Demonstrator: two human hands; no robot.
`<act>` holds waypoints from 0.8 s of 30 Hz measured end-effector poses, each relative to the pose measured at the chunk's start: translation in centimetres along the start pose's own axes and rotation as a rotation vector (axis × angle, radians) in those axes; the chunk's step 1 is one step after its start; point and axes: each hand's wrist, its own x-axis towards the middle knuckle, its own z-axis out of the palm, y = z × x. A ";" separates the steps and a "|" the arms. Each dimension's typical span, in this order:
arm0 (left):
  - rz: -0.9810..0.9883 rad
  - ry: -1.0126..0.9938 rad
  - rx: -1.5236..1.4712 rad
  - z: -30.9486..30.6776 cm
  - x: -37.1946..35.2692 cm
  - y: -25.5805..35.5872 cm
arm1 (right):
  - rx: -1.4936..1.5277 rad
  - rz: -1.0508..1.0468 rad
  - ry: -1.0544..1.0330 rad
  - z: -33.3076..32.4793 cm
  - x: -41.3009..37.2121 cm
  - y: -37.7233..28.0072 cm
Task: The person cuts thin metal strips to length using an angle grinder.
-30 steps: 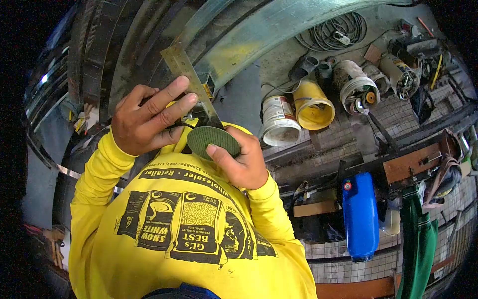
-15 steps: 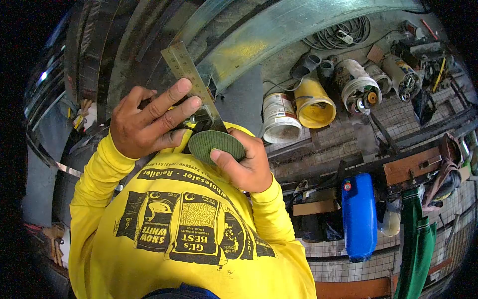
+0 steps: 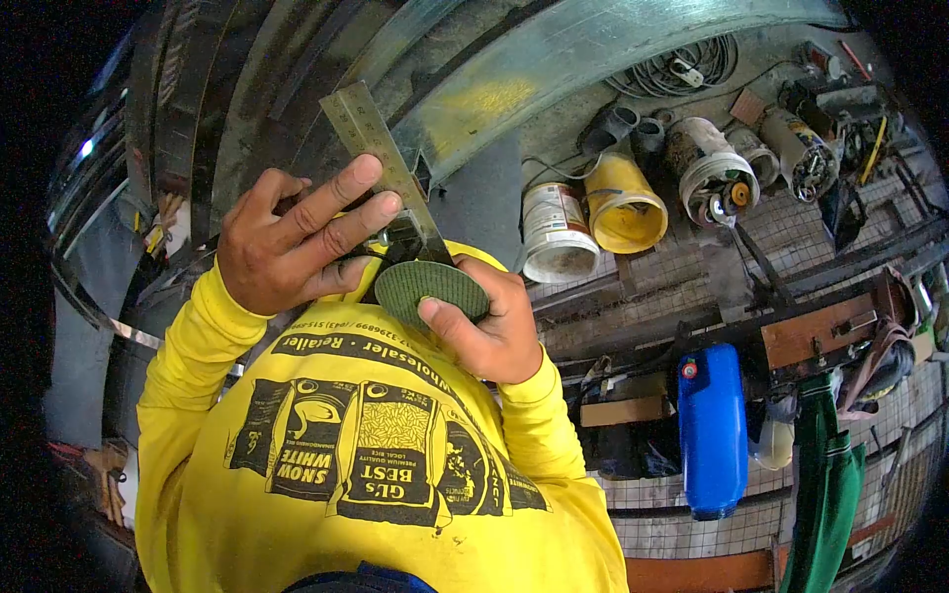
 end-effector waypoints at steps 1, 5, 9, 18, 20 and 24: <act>0.001 0.000 0.001 0.0 0.0 0.0 | 0.004 0.002 0.000 0.0 0.0 0.1; 0.010 -0.007 0.000 -0.1 0.1 -0.1 | 0.030 0.016 0.012 0.1 0.0 0.1; 0.009 0.004 0.003 0.0 0.1 0.0 | -0.007 0.015 -0.024 -0.4 -0.1 0.2; 0.009 0.005 0.013 0.1 0.1 0.0 | 0.010 -0.155 0.682 0.6 -0.4 -5.1; 0.002 0.000 0.012 -0.1 0.1 0.1 | -0.074 -0.249 0.659 0.7 -0.1 -4.2; -0.001 0.000 0.009 -0.1 0.1 0.1 | -0.130 -0.338 0.677 1.4 0.7 -3.9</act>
